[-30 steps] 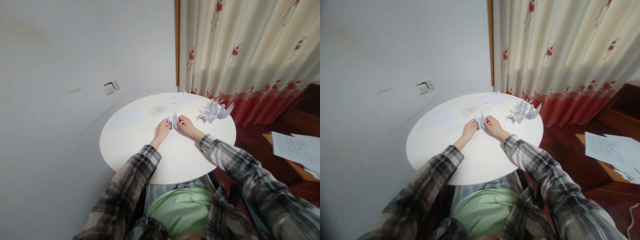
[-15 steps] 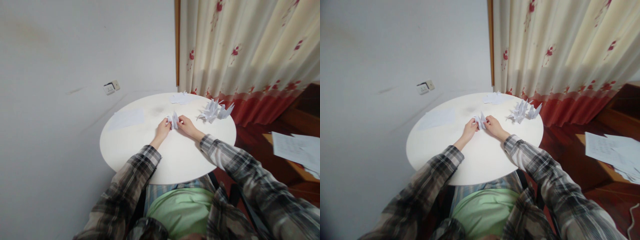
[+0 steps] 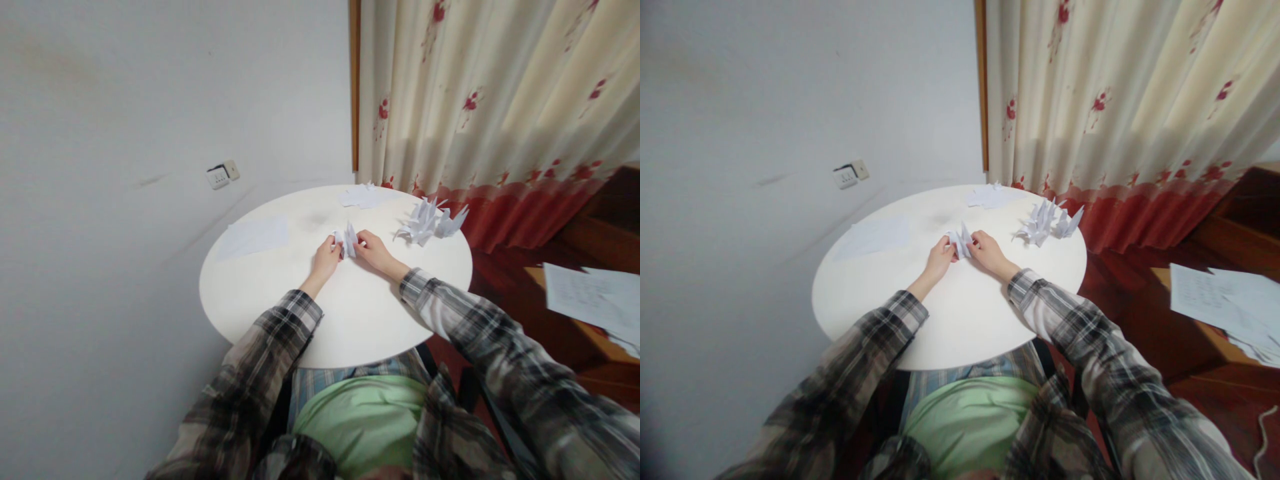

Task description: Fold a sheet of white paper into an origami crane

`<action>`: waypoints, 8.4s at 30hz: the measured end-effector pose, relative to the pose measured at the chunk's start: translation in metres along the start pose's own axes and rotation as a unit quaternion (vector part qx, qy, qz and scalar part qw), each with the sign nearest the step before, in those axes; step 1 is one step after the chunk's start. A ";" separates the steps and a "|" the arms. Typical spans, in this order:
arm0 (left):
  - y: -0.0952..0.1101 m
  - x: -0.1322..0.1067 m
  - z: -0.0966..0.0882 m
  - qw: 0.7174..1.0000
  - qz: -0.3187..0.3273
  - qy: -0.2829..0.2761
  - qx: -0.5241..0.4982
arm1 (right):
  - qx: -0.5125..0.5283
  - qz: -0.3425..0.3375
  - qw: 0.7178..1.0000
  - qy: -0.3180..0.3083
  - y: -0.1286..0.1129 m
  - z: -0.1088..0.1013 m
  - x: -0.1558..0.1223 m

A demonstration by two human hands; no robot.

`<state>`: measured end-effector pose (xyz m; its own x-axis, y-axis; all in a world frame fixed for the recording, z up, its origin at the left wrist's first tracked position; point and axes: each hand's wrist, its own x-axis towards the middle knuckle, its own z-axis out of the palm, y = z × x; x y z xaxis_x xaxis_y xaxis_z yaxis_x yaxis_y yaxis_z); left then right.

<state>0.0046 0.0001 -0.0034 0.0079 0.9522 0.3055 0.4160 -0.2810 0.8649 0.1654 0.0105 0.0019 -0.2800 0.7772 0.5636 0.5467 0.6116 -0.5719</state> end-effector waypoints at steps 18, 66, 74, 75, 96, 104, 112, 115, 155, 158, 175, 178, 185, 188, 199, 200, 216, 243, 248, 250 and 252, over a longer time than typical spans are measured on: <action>0.004 -0.002 0.000 1.000 -0.007 -0.005 -0.015 | 0.003 0.002 1.000 0.000 -0.001 0.000 0.000; 0.001 0.000 0.001 1.000 -0.016 -0.010 0.013 | 0.008 0.003 1.000 -0.005 0.001 0.000 0.000; 0.002 -0.001 0.001 1.000 -0.009 -0.013 0.010 | 0.014 0.002 1.000 -0.004 0.001 0.000 0.000; 0.002 -0.001 0.001 1.000 -0.009 -0.013 0.010 | 0.014 0.003 1.000 -0.004 0.001 0.000 0.000; 0.005 -0.001 0.002 1.000 -0.005 -0.006 -0.013 | 0.013 -0.005 1.000 0.004 0.001 0.000 0.000; 0.012 -0.003 0.000 1.000 -0.020 0.000 -0.010 | 0.016 -0.001 1.000 0.002 0.000 -0.001 0.000; 0.013 -0.004 0.000 0.999 -0.033 0.000 0.003 | 0.018 0.000 1.000 0.004 -0.001 -0.001 0.000; 0.012 -0.003 0.000 0.999 -0.033 0.000 0.006 | 0.021 0.002 1.000 0.008 -0.001 -0.001 0.000; 0.011 -0.004 0.002 1.000 -0.023 -0.006 -0.010 | 0.025 0.011 1.000 0.006 -0.004 -0.002 0.001; 0.013 -0.004 0.001 1.000 -0.021 -0.010 -0.016 | 0.029 0.011 0.999 0.009 -0.004 -0.002 0.001; 0.009 -0.003 0.002 1.000 -0.023 -0.016 -0.009 | 0.030 0.008 1.000 0.007 -0.004 -0.003 0.000; 0.007 -0.002 0.002 1.000 -0.016 -0.017 -0.008 | 0.032 0.009 0.999 0.006 -0.004 -0.003 0.000; 0.001 0.000 0.004 0.999 -0.011 -0.025 -0.024 | 0.038 0.016 0.999 -0.002 -0.002 -0.002 0.001; 0.002 0.000 0.004 0.999 -0.008 -0.025 -0.020 | 0.044 0.015 0.999 0.001 -0.002 -0.002 0.001; 0.006 -0.001 0.003 0.999 -0.014 -0.023 -0.027 | 0.046 0.007 0.999 0.009 -0.001 -0.001 0.000; 0.005 -0.001 0.003 0.999 -0.012 -0.022 -0.026 | 0.047 0.006 0.999 0.010 0.000 -0.001 0.000; 0.008 -0.002 0.002 1.000 -0.018 -0.017 -0.015 | 0.036 0.013 0.999 0.005 -0.003 -0.002 0.000; 0.009 -0.003 0.002 1.000 -0.013 -0.013 -0.022 | 0.064 0.007 0.998 0.026 -0.005 -0.003 0.000; 0.009 -0.002 0.003 0.999 -0.015 -0.009 -0.029 | 0.066 0.004 0.997 0.034 -0.006 -0.004 -0.001; 0.010 -0.002 0.003 0.999 -0.017 -0.006 -0.033 | 0.065 0.005 0.997 0.034 -0.006 -0.004 0.000; 0.011 -0.002 0.002 0.999 -0.018 -0.003 -0.035 | 0.063 0.005 0.998 0.031 -0.006 -0.005 0.000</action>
<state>0.0116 -0.0050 0.0047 -0.0008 0.9625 0.2713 0.3521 -0.2536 0.9009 0.1656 0.0060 0.0085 -0.2237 0.7745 0.5917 0.4441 0.6214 -0.6455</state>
